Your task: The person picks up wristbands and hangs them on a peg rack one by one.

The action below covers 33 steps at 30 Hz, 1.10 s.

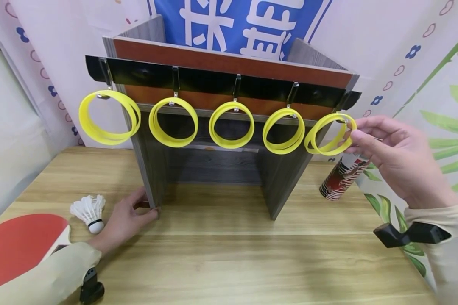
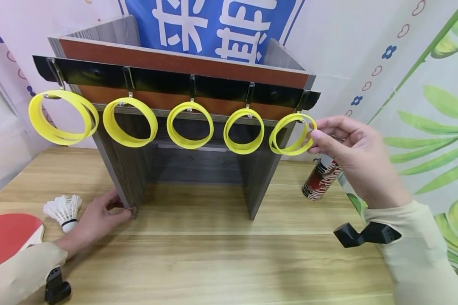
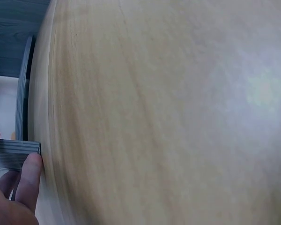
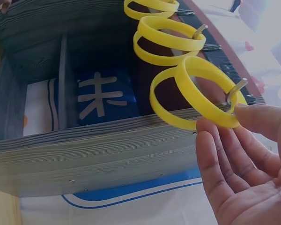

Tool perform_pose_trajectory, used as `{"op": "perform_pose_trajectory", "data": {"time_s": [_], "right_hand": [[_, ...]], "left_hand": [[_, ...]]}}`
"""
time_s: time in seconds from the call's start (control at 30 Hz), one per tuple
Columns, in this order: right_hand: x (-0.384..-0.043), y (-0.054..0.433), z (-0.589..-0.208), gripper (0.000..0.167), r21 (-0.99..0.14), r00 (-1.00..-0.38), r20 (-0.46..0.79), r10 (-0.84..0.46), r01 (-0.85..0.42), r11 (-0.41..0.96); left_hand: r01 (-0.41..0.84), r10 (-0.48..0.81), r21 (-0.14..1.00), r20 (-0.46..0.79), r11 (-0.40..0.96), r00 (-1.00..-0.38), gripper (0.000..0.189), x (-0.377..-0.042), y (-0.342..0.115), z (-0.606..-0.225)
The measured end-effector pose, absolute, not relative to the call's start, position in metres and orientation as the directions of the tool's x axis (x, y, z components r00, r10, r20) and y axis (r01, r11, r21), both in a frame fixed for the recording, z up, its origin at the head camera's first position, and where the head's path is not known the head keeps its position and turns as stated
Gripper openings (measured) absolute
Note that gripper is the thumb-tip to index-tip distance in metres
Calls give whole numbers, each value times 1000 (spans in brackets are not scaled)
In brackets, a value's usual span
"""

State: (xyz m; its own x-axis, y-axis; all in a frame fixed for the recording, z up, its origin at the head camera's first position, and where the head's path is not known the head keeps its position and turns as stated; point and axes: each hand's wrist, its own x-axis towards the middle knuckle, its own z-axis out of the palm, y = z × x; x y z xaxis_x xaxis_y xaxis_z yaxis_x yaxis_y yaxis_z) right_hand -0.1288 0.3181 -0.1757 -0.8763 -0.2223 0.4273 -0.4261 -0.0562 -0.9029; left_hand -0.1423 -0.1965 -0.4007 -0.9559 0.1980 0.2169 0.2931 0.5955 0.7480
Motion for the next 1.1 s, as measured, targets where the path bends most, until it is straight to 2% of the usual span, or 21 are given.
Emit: {"op": "perform_pose_trajectory", "data": {"time_s": [0.27, 0.53, 0.77, 0.9, 1.0, 1.1], "right_hand": [[-127, 320, -186, 25, -920, -888, 392, -239, -383, -85], [-122, 315, -188, 23, -931, -896, 360, -260, -365, -31], [-115, 313, -193, 17, -928, -911, 310, -273, -352, 122], [-111, 313, -197, 21, -890, -945, 205, -256, -289, 354], [-109, 310, -204, 26, -853, -953, 139, -268, -253, 457], [-109, 305, -212, 24, -833, -936, 118, -331, -275, 480]], "left_hand": [[289, 206, 742, 204, 605, -957, 68, -142, -196, -397], [272, 201, 745, 186, 609, -962, 68, -140, -197, -397], [305, 214, 731, 219, 610, -952, 67, -138, -199, -395], [323, 234, 718, 224, 616, -946, 66, -138, -201, -391], [344, 253, 697, 235, 630, -939, 65, -136, -202, -387], [353, 271, 665, 228, 658, -935, 57, -133, -199, -381]]}}
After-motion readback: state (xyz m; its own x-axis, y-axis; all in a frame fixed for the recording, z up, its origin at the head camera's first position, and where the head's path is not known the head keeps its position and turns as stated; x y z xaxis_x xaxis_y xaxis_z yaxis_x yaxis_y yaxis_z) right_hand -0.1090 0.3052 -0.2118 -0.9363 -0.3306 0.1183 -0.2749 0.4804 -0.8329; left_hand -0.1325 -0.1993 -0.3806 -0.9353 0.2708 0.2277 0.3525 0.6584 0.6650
